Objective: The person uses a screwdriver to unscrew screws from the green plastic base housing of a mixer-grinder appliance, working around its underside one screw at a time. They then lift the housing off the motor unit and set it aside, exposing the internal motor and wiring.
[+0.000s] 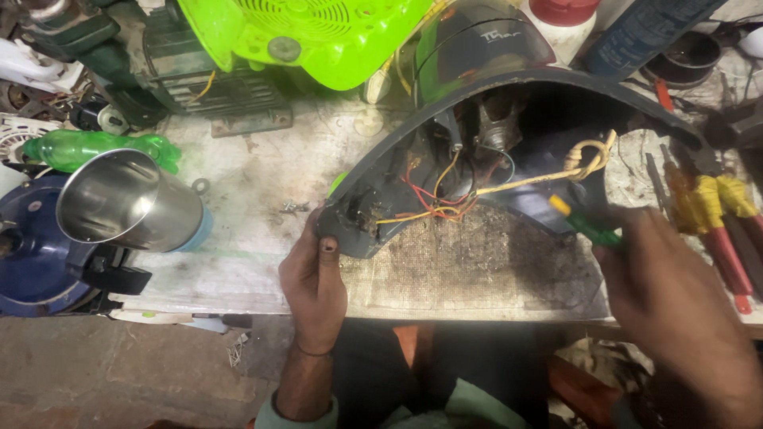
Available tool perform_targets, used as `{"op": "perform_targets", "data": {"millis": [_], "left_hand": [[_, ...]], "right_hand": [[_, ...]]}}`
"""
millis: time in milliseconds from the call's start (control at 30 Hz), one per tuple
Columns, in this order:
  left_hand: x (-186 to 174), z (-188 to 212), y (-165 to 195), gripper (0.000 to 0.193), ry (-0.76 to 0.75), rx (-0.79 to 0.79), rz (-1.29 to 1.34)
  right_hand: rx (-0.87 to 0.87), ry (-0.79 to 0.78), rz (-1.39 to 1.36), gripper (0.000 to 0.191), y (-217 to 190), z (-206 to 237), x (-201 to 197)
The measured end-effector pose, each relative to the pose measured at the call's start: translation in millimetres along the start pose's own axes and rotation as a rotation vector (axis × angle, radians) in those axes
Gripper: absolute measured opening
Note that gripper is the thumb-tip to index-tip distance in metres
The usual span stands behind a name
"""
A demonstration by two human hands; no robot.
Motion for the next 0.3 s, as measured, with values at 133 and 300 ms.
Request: {"op": "perform_targets", "data": {"millis": [133, 300], "left_hand": [[0, 1, -1, 0.041, 0.008, 0.014, 0.000], [0, 1, -2, 0.041, -0.003, -0.002, 0.015]], "right_hand": [[0.072, -0.075, 0.022, 0.040, 9, 4, -4], [0.103, 0.053, 0.045, 0.040, 2, 13, -19]]}}
Point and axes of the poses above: each hand's wrist, its own z-axis away from the middle knuckle, its own x-axis out of the palm, y = z × x, the point moved 6 cm from there along -z, towards the middle knuckle, and after that the axes turned 2 degrees about -y, right-handed, at the moved point
